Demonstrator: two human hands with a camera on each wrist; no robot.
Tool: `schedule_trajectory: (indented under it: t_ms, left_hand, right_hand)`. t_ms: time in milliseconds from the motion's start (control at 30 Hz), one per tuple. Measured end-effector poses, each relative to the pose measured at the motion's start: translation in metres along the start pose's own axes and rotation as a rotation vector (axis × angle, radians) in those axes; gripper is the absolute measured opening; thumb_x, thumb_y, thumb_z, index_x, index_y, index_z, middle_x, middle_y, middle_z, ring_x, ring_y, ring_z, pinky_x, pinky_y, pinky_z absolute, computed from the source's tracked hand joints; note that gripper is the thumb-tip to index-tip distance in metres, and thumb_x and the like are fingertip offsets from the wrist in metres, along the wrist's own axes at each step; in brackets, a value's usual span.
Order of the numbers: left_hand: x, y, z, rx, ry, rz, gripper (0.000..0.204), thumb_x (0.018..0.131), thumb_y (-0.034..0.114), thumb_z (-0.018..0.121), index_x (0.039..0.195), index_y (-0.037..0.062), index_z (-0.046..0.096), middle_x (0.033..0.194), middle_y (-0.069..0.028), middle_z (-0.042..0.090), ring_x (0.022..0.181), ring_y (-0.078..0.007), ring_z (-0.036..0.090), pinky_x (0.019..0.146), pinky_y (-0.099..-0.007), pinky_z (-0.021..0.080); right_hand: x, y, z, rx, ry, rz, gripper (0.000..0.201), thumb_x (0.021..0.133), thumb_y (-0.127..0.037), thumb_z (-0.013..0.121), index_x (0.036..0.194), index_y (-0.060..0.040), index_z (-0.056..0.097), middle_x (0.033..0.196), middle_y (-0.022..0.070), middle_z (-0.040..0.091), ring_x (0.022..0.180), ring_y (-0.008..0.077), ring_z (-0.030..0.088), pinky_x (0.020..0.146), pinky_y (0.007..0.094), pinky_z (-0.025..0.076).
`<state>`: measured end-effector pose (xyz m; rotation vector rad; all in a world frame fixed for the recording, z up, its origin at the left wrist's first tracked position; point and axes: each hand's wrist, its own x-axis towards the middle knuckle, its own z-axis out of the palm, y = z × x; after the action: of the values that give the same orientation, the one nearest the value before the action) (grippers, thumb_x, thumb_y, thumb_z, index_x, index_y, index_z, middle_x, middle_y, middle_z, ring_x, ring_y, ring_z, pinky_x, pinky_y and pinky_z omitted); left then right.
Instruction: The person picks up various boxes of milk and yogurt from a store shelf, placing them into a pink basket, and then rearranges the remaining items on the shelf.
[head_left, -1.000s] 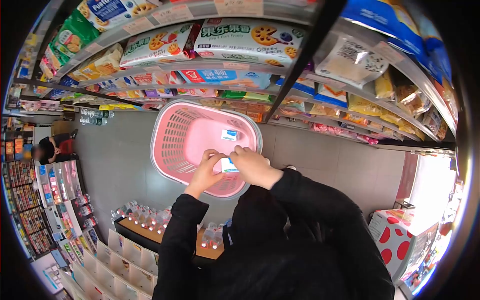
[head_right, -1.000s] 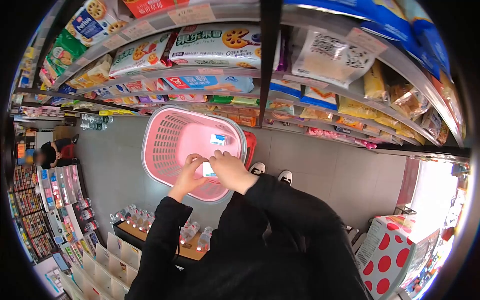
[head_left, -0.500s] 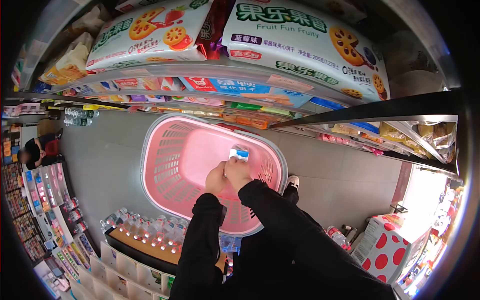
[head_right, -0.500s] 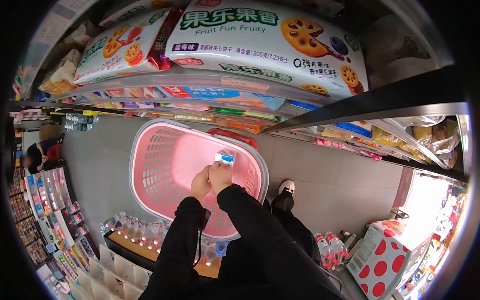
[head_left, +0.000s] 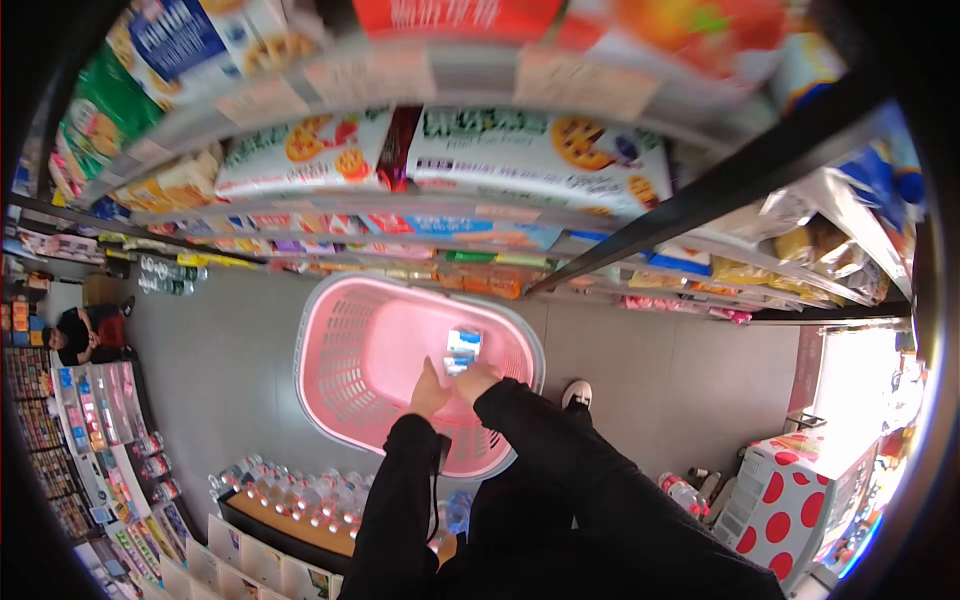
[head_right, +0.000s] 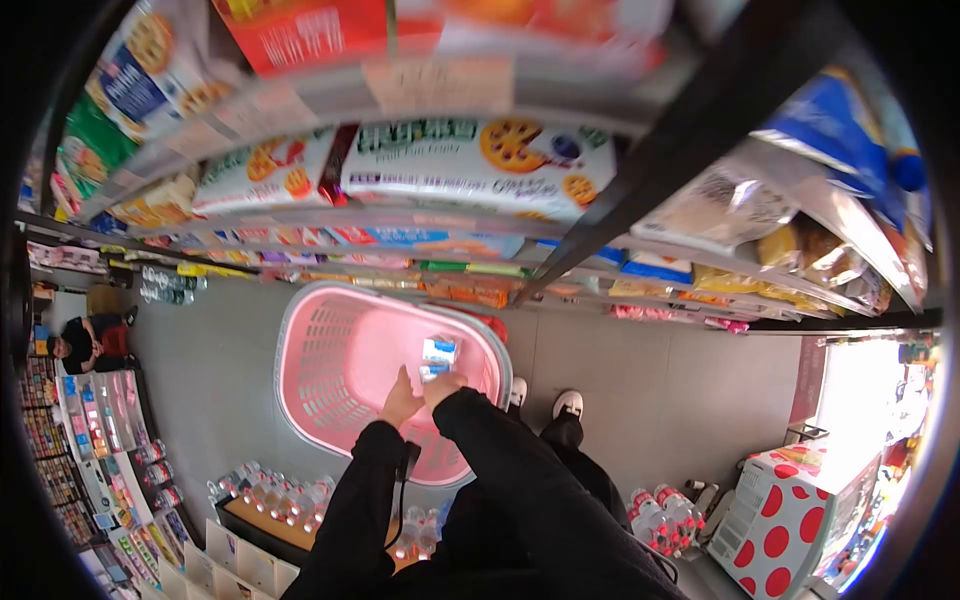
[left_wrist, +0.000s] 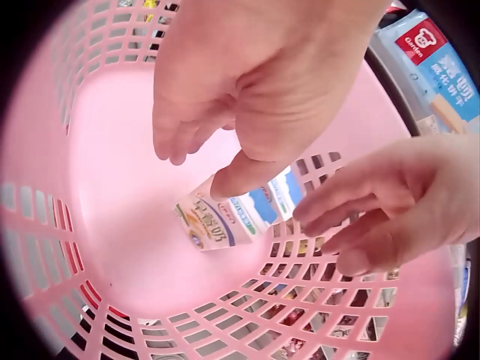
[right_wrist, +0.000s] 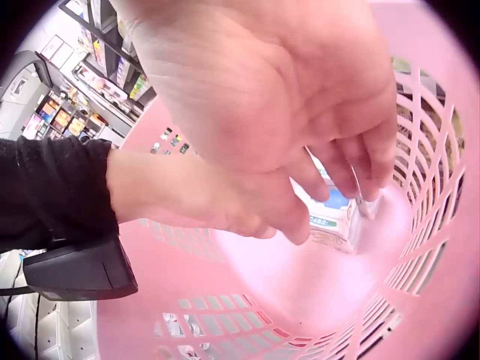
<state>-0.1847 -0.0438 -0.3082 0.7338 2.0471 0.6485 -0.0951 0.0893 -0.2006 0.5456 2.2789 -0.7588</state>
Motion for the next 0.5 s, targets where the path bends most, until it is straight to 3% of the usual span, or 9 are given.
schedule_trajectory:
  t_ms: [67,100,133,167,200,233,333,467,500]
  left_hand:
    - [-0.022,0.034,-0.022,0.202,-0.053,0.012,0.092,0.065,0.016,0.071,0.135,-0.012,0.018,0.133,-0.0312,0.034,0.124,-0.0375,0.037,0.103,-0.0363,0.032]
    - [-0.031,0.038,-0.028,0.182,-0.072,0.072,0.088,0.067,0.017,0.071,0.134,-0.0103,0.021,0.131,-0.0295,0.037,0.122,-0.0377,0.039,0.102,-0.0376,0.033]
    - [-0.032,0.031,-0.031,0.163,-0.111,0.204,0.08,0.069,0.019,0.07,0.132,-0.009,0.028,0.128,-0.0286,0.042,0.12,-0.038,0.041,0.101,-0.0392,0.035]
    - [-0.051,0.067,-0.044,0.358,-0.103,0.216,0.069,0.07,0.02,0.068,0.127,-0.005,0.039,0.121,-0.0266,0.048,0.114,-0.0383,0.046,0.096,-0.0415,0.038]
    - [-0.053,0.091,-0.057,0.384,-0.258,0.327,0.058,0.071,0.021,0.065,0.121,-0.001,0.046,0.114,-0.0241,0.054,0.106,-0.0375,0.051,0.092,-0.0433,0.041]
    - [-0.071,0.125,-0.071,0.487,-0.286,0.381,0.051,0.073,0.023,0.062,0.118,0.002,0.05,0.108,-0.0208,0.058,0.1,-0.0369,0.054,0.088,-0.0446,0.042]
    - [-0.093,0.224,-0.1,0.694,-0.478,0.527,0.051,0.076,0.03,0.062,0.117,0.0008,0.051,0.109,-0.019,0.059,0.102,-0.0358,0.054,0.087,-0.0427,0.043]
    - [-0.137,0.359,-0.133,0.698,-0.597,0.863,0.047,0.081,0.032,0.059,0.115,-0.0003,0.052,0.107,-0.0211,0.058,0.098,-0.0368,0.055,0.084,-0.0406,0.044]
    - [-0.156,0.4,-0.144,0.732,-0.637,0.844,0.044,0.082,0.029,0.058,0.115,0.0002,0.052,0.108,-0.0209,0.058,0.099,-0.0361,0.055,0.084,-0.0397,0.044]
  right_hand:
    - [-0.008,0.011,0.016,0.117,0.136,-0.144,0.029,0.084,-0.018,0.043,0.089,-0.002,0.067,0.086,0.0187,0.066,0.083,0.0319,0.064,0.064,0.0435,0.05]
    - [-0.023,0.014,0.007,0.149,0.084,-0.214,0.032,0.085,-0.024,0.042,0.09,-0.0024,0.066,0.084,0.02,0.065,0.079,0.0314,0.063,0.067,0.0413,0.049]
    - [0.018,0.033,0.058,0.226,0.147,-0.379,0.031,0.085,-0.027,0.045,0.09,-0.0038,0.065,0.086,0.0182,0.065,0.075,0.0292,0.062,0.068,0.0385,0.048]
    - [-0.002,0.035,0.044,0.295,0.195,-0.47,0.032,0.085,-0.03,0.047,0.089,-0.0048,0.065,0.083,0.0161,0.065,0.07,0.0273,0.06,0.069,0.0351,0.047]
    - [-0.015,0.046,0.035,0.519,0.228,-0.623,0.026,0.081,-0.024,0.051,0.086,-0.0014,0.063,0.077,0.0171,0.064,0.067,0.0271,0.059,0.066,0.0373,0.047]
    - [-0.11,0.022,-0.069,-0.046,-0.099,-0.493,0.021,0.075,-0.016,0.054,0.083,0.0014,0.061,0.074,0.019,0.062,0.064,0.0274,0.058,0.064,0.0399,0.047]
    - [-0.163,0.05,-0.092,-0.085,-0.017,-0.525,0.022,0.074,-0.015,0.054,0.086,0.0032,0.057,0.082,0.0221,0.061,0.079,0.0398,0.058,0.066,0.0458,0.046]
    - [-0.298,0.073,-0.18,-0.146,0.02,-0.611,0.039,0.078,-0.021,0.058,0.11,-0.0012,0.052,0.101,0.0215,0.059,0.094,0.0372,0.056,0.078,0.0425,0.046]
    - [-0.34,0.065,-0.209,-0.214,-0.029,-0.549,0.041,0.079,-0.022,0.059,0.113,-0.0008,0.051,0.105,0.0205,0.059,0.1,0.0351,0.055,0.082,0.041,0.045]
